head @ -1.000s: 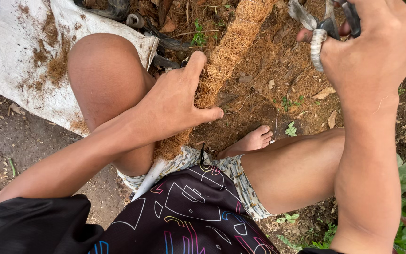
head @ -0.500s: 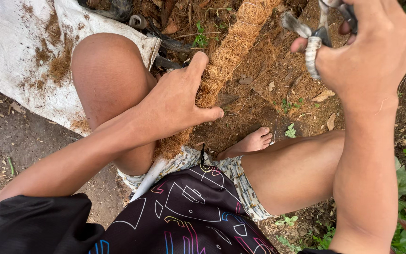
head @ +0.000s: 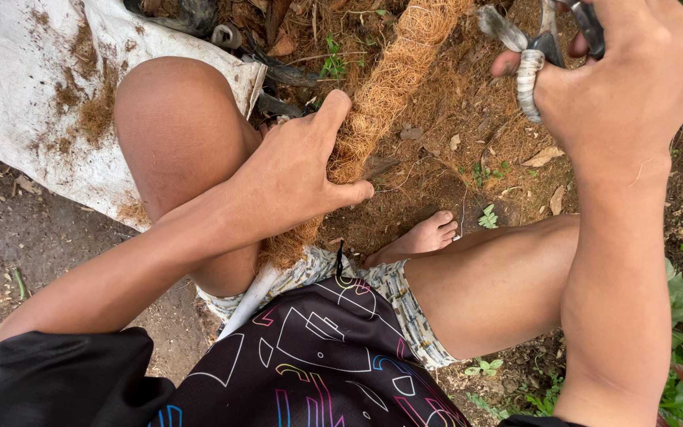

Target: The person sits on the ground and uses shears to trim a long bundle of coconut fiber. They hold the fiber with one hand and repeatedly snip the strands with the shears in the other hand, letting the trimmed pieces fall to the ground.

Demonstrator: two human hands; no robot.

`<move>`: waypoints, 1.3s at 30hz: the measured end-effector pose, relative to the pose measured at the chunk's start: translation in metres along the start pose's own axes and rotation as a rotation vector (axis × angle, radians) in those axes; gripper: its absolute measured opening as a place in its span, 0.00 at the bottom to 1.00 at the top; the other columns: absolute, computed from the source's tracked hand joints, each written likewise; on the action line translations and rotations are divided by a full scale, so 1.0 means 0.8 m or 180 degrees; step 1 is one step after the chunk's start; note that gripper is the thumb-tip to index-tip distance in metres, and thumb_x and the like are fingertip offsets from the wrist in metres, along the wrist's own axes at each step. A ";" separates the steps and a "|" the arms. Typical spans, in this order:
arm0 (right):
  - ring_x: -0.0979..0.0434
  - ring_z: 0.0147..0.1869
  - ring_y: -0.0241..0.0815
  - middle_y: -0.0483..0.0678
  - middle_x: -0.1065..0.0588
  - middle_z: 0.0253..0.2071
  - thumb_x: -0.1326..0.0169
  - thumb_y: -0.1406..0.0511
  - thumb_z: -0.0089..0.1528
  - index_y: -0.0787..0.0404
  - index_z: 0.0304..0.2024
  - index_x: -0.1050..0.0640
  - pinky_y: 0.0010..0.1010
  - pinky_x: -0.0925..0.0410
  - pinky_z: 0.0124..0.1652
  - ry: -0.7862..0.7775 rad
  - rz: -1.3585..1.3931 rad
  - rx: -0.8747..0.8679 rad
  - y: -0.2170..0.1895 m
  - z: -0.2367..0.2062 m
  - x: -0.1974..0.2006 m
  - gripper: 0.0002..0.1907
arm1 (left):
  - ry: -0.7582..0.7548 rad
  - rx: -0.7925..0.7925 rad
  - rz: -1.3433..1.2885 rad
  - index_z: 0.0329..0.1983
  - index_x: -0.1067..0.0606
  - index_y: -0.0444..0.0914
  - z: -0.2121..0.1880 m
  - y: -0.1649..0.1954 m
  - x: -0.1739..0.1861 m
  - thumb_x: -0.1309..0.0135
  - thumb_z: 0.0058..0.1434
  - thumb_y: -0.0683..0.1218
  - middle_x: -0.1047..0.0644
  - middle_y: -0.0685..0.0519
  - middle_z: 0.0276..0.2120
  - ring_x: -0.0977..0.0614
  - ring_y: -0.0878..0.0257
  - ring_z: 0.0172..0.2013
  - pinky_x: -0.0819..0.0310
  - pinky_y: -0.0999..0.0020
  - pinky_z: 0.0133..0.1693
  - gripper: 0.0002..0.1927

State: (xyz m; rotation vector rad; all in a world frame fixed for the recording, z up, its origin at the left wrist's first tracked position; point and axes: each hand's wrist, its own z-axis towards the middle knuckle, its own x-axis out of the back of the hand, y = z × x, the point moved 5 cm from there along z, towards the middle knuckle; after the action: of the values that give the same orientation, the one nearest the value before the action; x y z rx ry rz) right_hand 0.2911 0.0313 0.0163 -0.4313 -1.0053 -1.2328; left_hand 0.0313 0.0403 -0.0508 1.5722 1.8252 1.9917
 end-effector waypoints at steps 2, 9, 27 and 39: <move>0.22 0.36 0.32 0.38 0.27 0.31 0.32 0.53 0.57 0.56 0.49 0.20 0.22 0.32 0.38 0.0004 0.0081 0.0003 0.001 0.000 0.000 0.23 | 0.0073 -0.0096 0.0011 0.51 0.42 0.32 0.000 0.001 0.001 0.29 0.52 0.51 0.27 0.38 0.20 0.21 0.41 0.25 0.25 0.49 0.29 0.37; 0.23 0.34 0.35 0.41 0.26 0.32 0.27 0.57 0.56 0.58 0.48 0.19 0.25 0.33 0.38 -0.0023 0.0368 -0.0024 0.002 0.001 0.002 0.23 | 0.0079 -0.0104 0.0029 0.52 0.42 0.31 -0.001 -0.001 0.001 0.29 0.52 0.51 0.27 0.37 0.22 0.20 0.40 0.26 0.25 0.49 0.30 0.38; 0.23 0.35 0.34 0.40 0.25 0.33 0.31 0.53 0.56 0.57 0.50 0.20 0.24 0.33 0.38 0.0011 0.0023 -0.0068 0.002 -0.004 -0.005 0.25 | -0.0033 0.0138 0.0012 0.52 0.42 0.32 -0.002 -0.003 0.000 0.31 0.53 0.52 0.27 0.37 0.21 0.20 0.40 0.25 0.24 0.49 0.30 0.37; 0.22 0.34 0.38 0.44 0.24 0.33 0.29 0.59 0.57 0.59 0.48 0.19 0.27 0.32 0.37 0.0042 0.0426 -0.0058 0.001 0.004 0.001 0.20 | 0.0136 -0.0032 0.0050 0.52 0.42 0.31 -0.001 -0.003 0.002 0.30 0.53 0.52 0.25 0.36 0.24 0.19 0.39 0.28 0.23 0.49 0.33 0.37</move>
State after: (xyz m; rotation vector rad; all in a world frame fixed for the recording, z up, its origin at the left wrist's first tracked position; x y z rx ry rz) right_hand 0.2906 0.0330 0.0189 -0.4961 -0.9393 -1.1239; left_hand 0.0286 0.0411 -0.0514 1.5581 1.8203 2.0536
